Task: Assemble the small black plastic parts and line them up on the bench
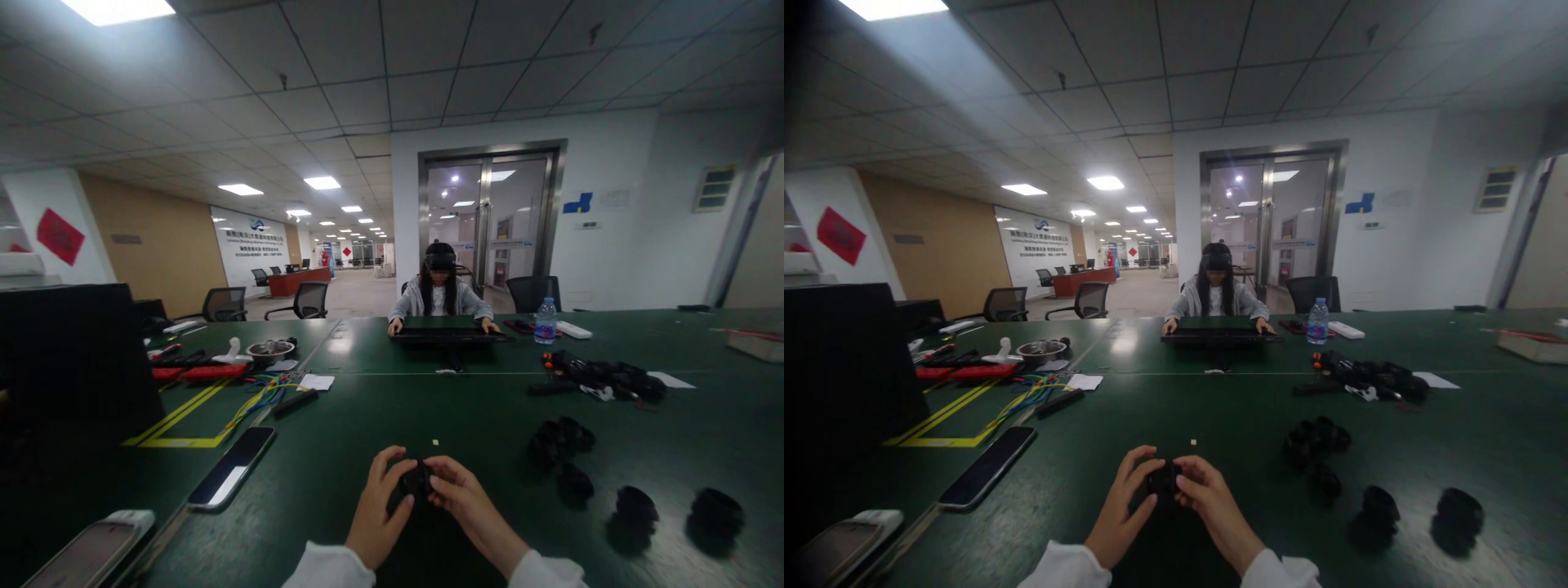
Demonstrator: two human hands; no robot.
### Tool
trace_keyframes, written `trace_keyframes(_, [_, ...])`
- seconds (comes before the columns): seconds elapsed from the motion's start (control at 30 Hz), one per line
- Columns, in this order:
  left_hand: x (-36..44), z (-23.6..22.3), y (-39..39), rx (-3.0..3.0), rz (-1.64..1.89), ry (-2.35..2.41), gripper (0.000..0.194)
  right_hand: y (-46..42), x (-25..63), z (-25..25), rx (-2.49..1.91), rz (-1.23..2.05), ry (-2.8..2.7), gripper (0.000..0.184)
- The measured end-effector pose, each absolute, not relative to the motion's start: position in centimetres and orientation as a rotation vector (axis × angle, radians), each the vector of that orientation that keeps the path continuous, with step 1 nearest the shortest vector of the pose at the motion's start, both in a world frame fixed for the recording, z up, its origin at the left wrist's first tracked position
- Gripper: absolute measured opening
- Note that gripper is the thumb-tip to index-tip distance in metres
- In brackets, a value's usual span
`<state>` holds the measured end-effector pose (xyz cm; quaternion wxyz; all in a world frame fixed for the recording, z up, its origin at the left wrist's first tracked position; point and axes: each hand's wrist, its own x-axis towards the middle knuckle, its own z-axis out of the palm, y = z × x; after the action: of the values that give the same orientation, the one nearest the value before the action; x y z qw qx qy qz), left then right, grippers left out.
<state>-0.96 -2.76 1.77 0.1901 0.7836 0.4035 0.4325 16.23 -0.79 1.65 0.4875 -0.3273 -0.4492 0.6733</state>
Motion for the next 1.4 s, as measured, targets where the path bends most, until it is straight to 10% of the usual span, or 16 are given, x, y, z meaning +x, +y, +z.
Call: trace_keyframes(1.4, [-0.5,1.9,-2.8,2.233,1.201,1.250,0.012,-0.7,16.1,1.6,-0.830,1.635,-0.876,0.028])
